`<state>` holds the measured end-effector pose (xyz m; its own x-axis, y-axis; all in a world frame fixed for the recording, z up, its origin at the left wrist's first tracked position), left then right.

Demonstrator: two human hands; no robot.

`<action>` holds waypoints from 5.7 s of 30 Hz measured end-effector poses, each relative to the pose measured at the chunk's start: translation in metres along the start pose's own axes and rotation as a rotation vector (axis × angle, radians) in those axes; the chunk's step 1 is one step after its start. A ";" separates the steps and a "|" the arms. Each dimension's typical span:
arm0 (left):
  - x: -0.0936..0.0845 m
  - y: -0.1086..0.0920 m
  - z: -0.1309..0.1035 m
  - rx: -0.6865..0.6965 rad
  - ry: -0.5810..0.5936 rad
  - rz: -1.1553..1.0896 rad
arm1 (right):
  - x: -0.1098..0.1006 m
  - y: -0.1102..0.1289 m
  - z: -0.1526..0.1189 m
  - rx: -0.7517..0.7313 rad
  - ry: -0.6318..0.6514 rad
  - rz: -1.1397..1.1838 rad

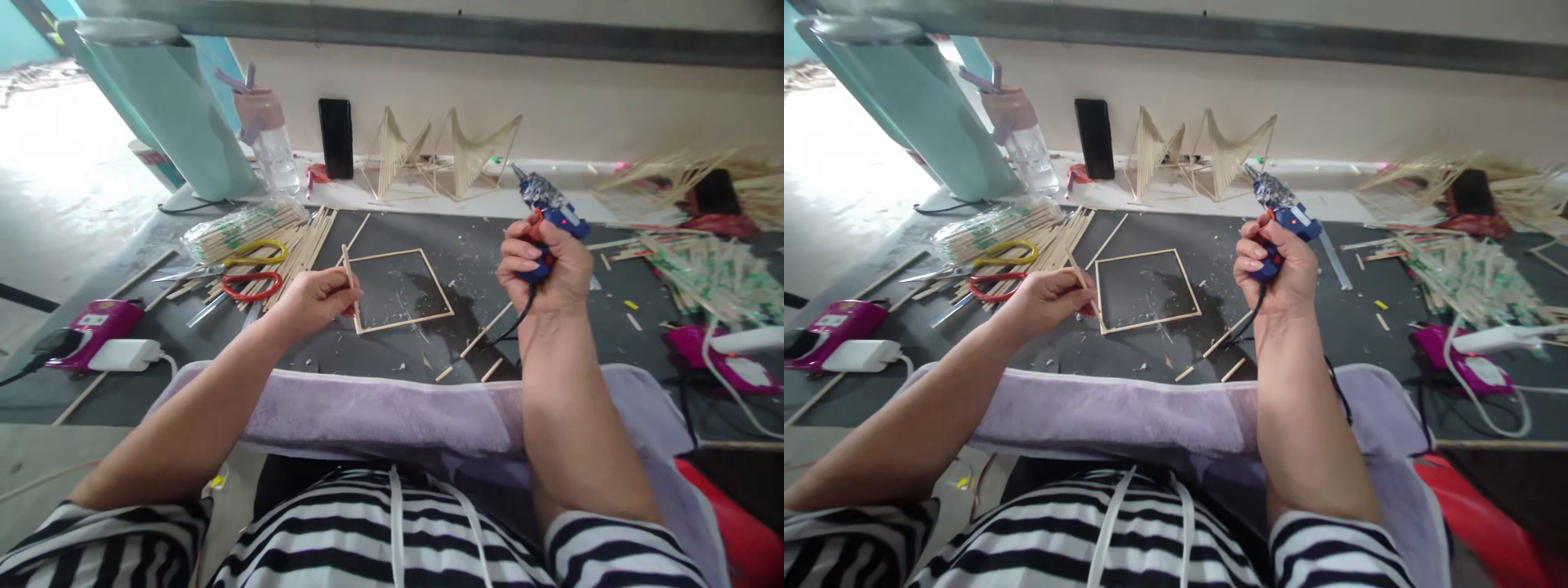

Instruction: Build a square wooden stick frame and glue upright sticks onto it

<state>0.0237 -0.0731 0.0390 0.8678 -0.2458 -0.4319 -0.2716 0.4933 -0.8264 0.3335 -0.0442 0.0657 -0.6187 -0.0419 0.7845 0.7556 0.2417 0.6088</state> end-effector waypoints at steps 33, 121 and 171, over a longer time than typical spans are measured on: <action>0.000 -0.002 -0.003 0.013 0.088 0.236 | -0.006 0.001 0.005 -0.001 -0.230 -0.426; 0.001 0.014 0.001 -0.052 0.344 0.182 | -0.008 -0.076 0.019 0.353 -0.292 -0.488; -0.012 0.009 0.000 -0.027 0.200 0.260 | -0.009 -0.076 0.014 0.304 -0.049 -0.583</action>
<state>0.0110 -0.0656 0.0373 0.6697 -0.2748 -0.6899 -0.4866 0.5394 -0.6872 0.2788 -0.0484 0.0107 -0.9228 -0.2065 0.3254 0.2034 0.4561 0.8664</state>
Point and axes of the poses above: each hand's wrist, its own z-axis towards the middle knuckle, its own x-axis out of the palm, y = z × x, the point moved 2 cm from there along z, towards the middle knuckle, and after that the axes turned 12 degrees about x, right-handed, at the moved point
